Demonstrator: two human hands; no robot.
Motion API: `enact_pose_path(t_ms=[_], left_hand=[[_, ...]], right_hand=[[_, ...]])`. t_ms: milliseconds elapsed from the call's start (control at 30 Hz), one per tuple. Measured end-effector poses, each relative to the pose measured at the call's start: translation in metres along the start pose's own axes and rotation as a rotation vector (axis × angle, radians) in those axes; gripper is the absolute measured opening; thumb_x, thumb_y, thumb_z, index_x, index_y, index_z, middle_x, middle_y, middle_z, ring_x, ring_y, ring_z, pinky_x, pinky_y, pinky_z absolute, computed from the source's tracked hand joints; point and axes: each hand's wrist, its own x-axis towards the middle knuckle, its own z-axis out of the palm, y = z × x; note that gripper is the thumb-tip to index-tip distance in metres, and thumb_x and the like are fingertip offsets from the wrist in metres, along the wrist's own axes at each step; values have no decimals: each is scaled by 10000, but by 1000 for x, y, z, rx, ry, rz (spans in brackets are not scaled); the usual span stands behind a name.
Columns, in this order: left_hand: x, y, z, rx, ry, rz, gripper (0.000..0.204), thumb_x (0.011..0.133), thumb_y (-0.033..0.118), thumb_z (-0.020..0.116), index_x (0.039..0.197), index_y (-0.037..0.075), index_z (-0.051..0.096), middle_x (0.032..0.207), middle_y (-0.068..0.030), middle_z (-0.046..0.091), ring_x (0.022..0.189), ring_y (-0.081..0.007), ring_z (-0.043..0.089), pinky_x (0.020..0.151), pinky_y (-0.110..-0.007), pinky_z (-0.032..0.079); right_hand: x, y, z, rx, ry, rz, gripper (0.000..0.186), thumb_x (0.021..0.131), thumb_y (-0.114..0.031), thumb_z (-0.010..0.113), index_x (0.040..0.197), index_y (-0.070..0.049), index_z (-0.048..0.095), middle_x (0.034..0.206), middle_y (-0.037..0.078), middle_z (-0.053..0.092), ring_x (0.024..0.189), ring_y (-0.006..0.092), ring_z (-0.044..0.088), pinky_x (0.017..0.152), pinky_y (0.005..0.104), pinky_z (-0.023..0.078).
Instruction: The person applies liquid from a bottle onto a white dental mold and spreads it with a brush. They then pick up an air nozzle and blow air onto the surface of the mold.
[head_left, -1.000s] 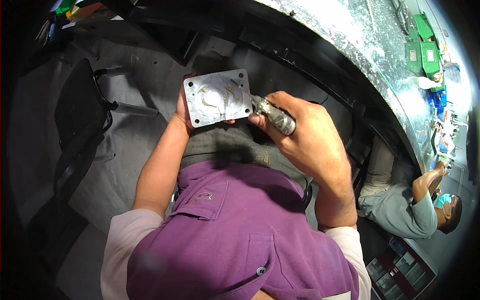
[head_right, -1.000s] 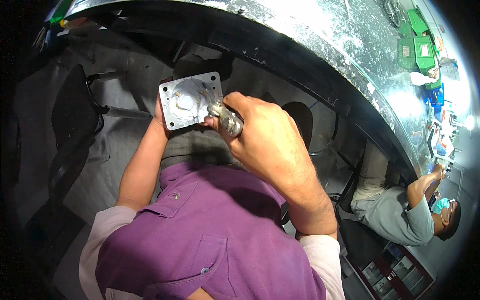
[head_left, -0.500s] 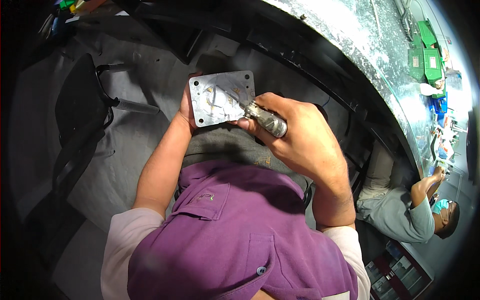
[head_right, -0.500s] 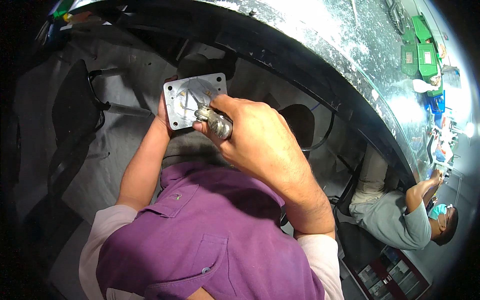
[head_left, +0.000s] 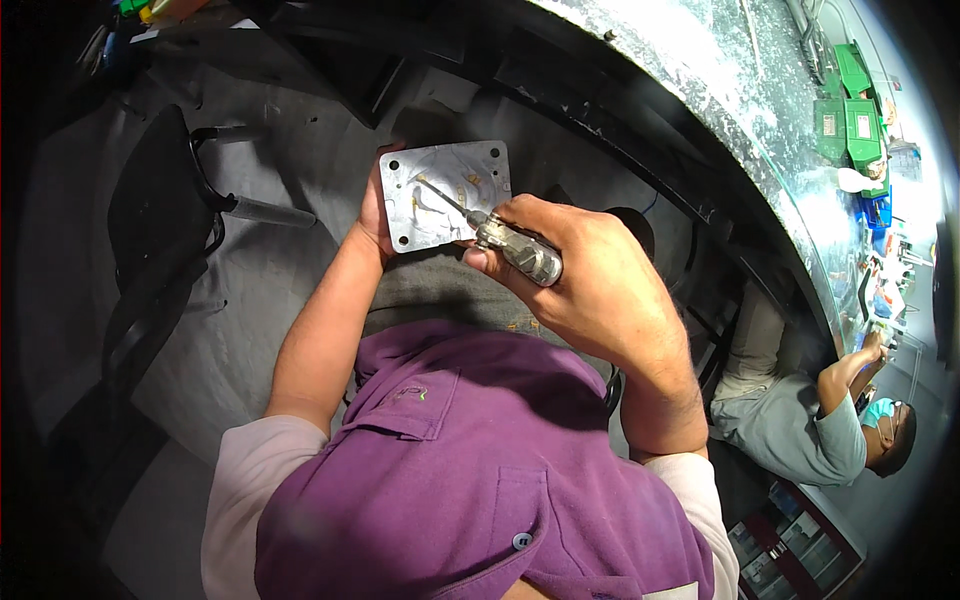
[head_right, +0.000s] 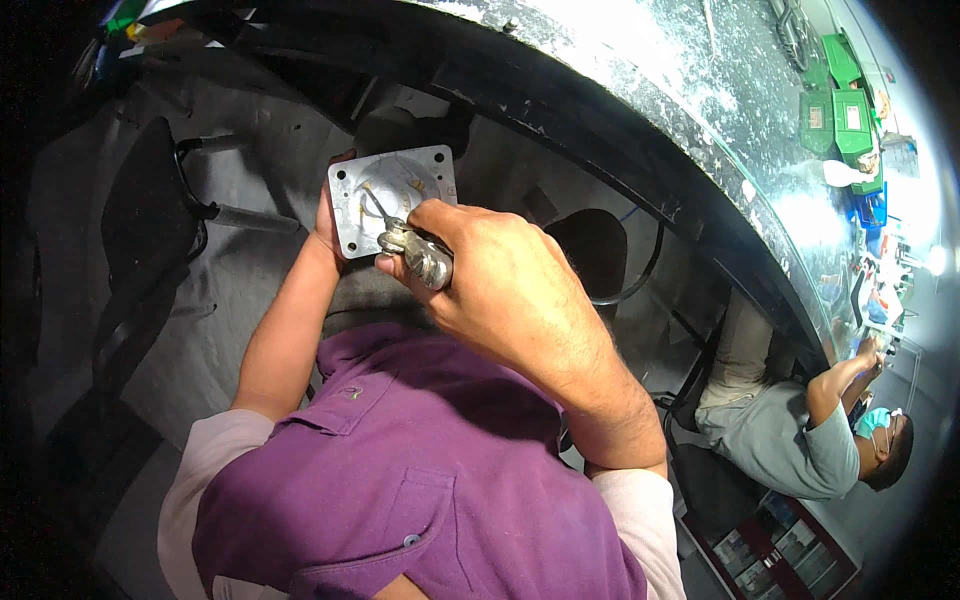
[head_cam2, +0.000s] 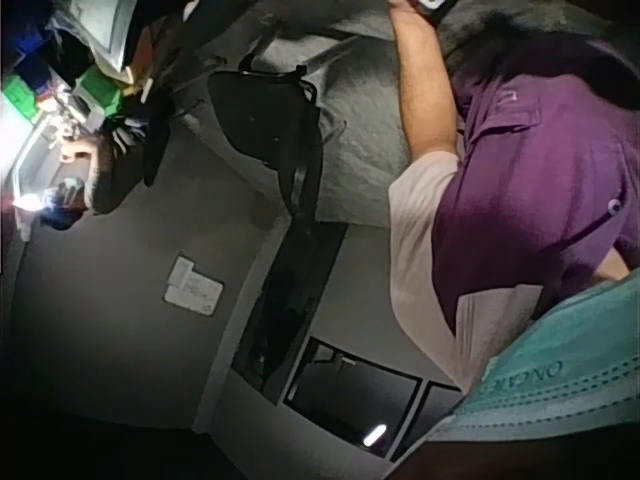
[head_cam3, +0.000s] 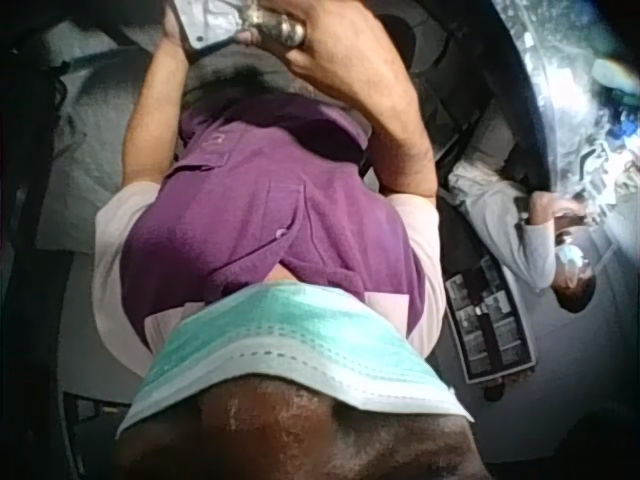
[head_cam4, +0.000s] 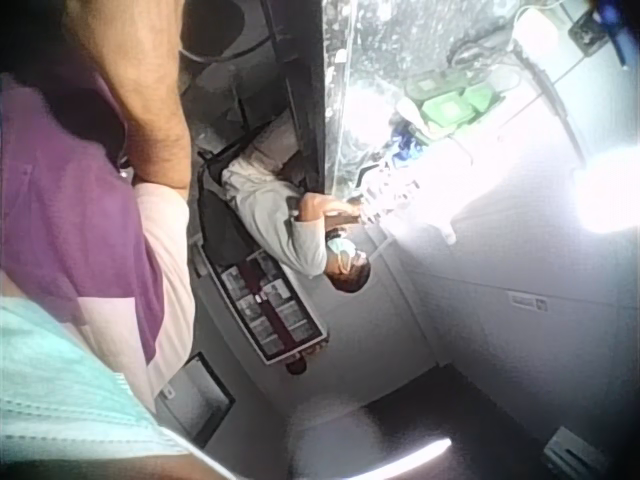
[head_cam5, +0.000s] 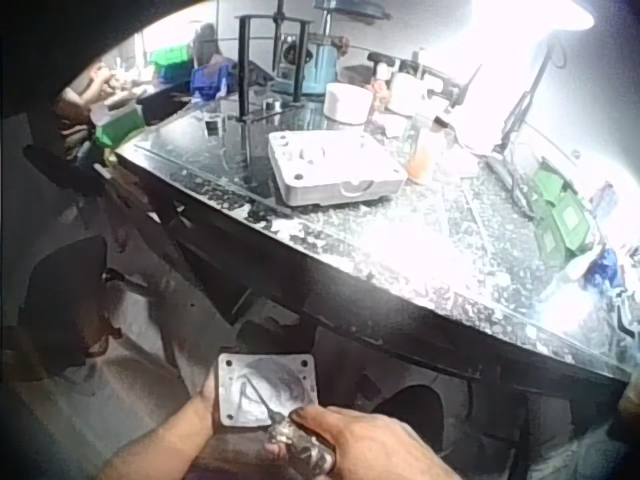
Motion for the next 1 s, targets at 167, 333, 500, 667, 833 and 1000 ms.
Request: enact_pose_path(t_ms=[167,333,500,667,833,1000], left_hand=[[-1,0,2,27,5,9,788,945,644,436,1388,6,565,1336,-191,637,1192,-364,641,1030,-512,519],[-1,-1,1,5,-17,-4,786,938,642,449,1379,3,573,1329,-190,643,1185,-361,646,1029,-505,521],[0,-1,0,48,6,17,779,934,637,462,1365,-1,583,1317,-186,651,1176,-356,652,1026,-501,524],[1,-1,-1,29,20,14,777,931,639,466,1352,-2,593,1303,-182,661,1165,-351,659,1017,-498,530],[0,-1,0,43,21,11,774,937,637,459,1360,1,590,1307,-184,659,1166,-353,659,1015,-497,533],[-2,-2,1,27,4,25,784,940,642,452,1378,4,577,1323,-187,650,1173,-358,657,1015,-497,534]], right_hand=[[-1,1,3,-10,8,-9,412,886,-390,779,1035,-14,698,839,179,703,762,367,699,662,414,526],[0,1,7,-12,32,-31,418,887,-396,777,1033,-11,700,835,178,701,744,361,698,663,411,529],[-2,0,9,26,23,-27,406,887,-383,780,1034,-12,702,831,176,701,741,357,698,655,407,530],[-1,0,6,11,6,-16,405,884,-384,782,1040,-17,708,836,175,707,755,352,708,658,399,537],[-3,-3,0,17,-108,22,351,921,-352,732,1013,-16,691,866,180,710,853,386,706,731,464,557],[-7,1,0,11,-84,-43,378,903,-376,753,1025,-22,702,851,172,711,789,368,707,687,434,549]])
